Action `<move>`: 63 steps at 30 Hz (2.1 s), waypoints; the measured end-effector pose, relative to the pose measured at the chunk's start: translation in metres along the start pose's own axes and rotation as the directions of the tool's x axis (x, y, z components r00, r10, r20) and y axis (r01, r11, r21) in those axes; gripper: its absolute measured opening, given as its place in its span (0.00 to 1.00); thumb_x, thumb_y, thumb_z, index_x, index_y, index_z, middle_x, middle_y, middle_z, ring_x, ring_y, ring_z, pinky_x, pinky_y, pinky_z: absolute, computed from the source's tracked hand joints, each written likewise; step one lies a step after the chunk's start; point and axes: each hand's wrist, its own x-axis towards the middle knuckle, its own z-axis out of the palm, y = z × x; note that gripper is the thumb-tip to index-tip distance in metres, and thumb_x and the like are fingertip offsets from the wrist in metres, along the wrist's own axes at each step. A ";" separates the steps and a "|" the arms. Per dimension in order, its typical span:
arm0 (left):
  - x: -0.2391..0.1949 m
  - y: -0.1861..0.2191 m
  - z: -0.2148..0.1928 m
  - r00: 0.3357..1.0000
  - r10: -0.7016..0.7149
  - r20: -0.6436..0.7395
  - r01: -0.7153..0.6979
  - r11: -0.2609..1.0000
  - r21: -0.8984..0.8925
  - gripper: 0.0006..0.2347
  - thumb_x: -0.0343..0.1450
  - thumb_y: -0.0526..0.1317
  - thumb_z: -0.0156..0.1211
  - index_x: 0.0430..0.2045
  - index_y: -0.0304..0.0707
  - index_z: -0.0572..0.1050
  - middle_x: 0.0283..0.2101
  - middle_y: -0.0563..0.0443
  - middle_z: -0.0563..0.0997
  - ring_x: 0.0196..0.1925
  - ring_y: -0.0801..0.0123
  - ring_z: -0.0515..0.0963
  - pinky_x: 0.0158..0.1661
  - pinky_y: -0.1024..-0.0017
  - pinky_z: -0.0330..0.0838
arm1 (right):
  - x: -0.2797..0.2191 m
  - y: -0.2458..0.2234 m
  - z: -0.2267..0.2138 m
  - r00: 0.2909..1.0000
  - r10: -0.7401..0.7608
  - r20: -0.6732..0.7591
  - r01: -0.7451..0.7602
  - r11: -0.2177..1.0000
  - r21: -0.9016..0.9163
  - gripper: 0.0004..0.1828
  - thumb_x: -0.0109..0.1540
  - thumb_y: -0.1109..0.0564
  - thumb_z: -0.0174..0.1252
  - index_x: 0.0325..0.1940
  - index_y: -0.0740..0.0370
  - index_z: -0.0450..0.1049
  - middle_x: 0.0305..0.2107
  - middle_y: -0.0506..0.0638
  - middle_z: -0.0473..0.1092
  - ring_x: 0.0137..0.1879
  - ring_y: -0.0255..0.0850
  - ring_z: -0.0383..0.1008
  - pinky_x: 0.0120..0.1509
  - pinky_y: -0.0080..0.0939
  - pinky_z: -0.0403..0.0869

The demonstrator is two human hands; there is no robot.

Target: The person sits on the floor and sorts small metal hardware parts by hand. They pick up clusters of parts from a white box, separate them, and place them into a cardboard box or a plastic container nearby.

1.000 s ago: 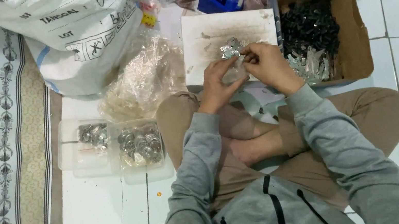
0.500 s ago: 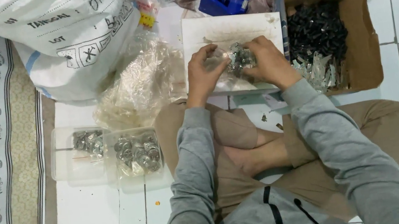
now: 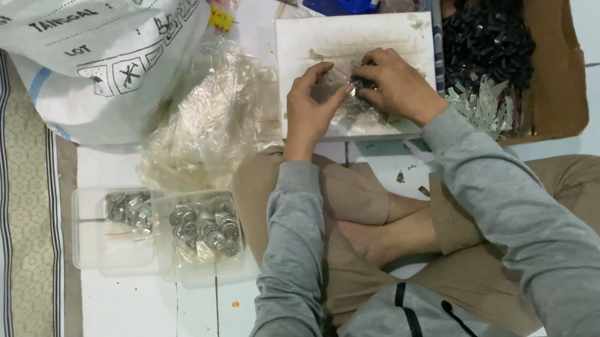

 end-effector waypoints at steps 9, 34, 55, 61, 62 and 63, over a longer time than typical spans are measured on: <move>0.000 -0.004 0.002 0.999 0.044 -0.009 -0.044 0.999 0.027 0.24 0.64 0.46 0.79 0.52 0.41 0.78 0.48 0.38 0.82 0.55 0.50 0.78 0.62 0.54 0.67 | 0.005 0.013 0.005 0.995 0.101 -0.001 -0.100 0.989 0.105 0.26 0.58 0.57 0.68 0.61 0.62 0.76 0.48 0.63 0.71 0.58 0.63 0.71 0.59 0.56 0.73; 0.004 -0.010 0.007 0.989 0.149 0.007 -0.149 0.984 0.102 0.22 0.63 0.38 0.74 0.52 0.41 0.77 0.48 0.40 0.83 0.57 0.45 0.78 0.63 0.48 0.65 | 0.007 0.011 0.020 0.973 0.222 -0.059 -0.214 0.969 0.120 0.14 0.59 0.57 0.68 0.48 0.60 0.80 0.39 0.61 0.70 0.49 0.66 0.76 0.50 0.59 0.77; 0.004 -0.029 0.014 0.983 0.183 0.001 -0.180 0.967 0.179 0.23 0.63 0.43 0.75 0.53 0.47 0.77 0.47 0.48 0.83 0.58 0.56 0.74 0.70 0.48 0.45 | 0.010 0.000 -0.045 0.936 0.318 0.154 -0.348 0.758 0.552 0.10 0.62 0.60 0.65 0.44 0.70 0.78 0.28 0.56 0.74 0.33 0.42 0.74 0.38 0.42 0.72; 0.003 -0.030 0.017 0.978 0.210 0.023 -0.210 0.958 0.193 0.23 0.63 0.44 0.74 0.54 0.48 0.77 0.49 0.50 0.83 0.59 0.60 0.74 0.71 0.50 0.43 | 0.031 -0.013 -0.081 0.891 0.273 0.362 -0.376 0.892 0.251 0.14 0.62 0.57 0.66 0.44 0.73 0.81 0.31 0.65 0.78 0.34 0.54 0.78 0.42 0.54 0.74; 0.002 -0.031 0.019 0.975 0.219 0.025 -0.220 0.956 0.194 0.24 0.63 0.44 0.75 0.54 0.48 0.77 0.49 0.50 0.83 0.59 0.60 0.74 0.71 0.49 0.43 | 0.036 -0.012 -0.081 0.863 0.279 0.422 -0.367 0.919 0.143 0.14 0.60 0.54 0.67 0.43 0.68 0.82 0.31 0.62 0.79 0.37 0.56 0.80 0.44 0.55 0.74; 0.002 -0.031 0.020 0.973 0.229 0.024 -0.229 0.953 0.197 0.24 0.62 0.44 0.75 0.54 0.48 0.77 0.49 0.50 0.83 0.59 0.59 0.74 0.71 0.49 0.43 | 0.043 -0.011 -0.081 0.829 0.288 0.479 -0.346 0.938 0.035 0.15 0.58 0.50 0.68 0.41 0.63 0.83 0.30 0.60 0.79 0.40 0.58 0.81 0.45 0.56 0.75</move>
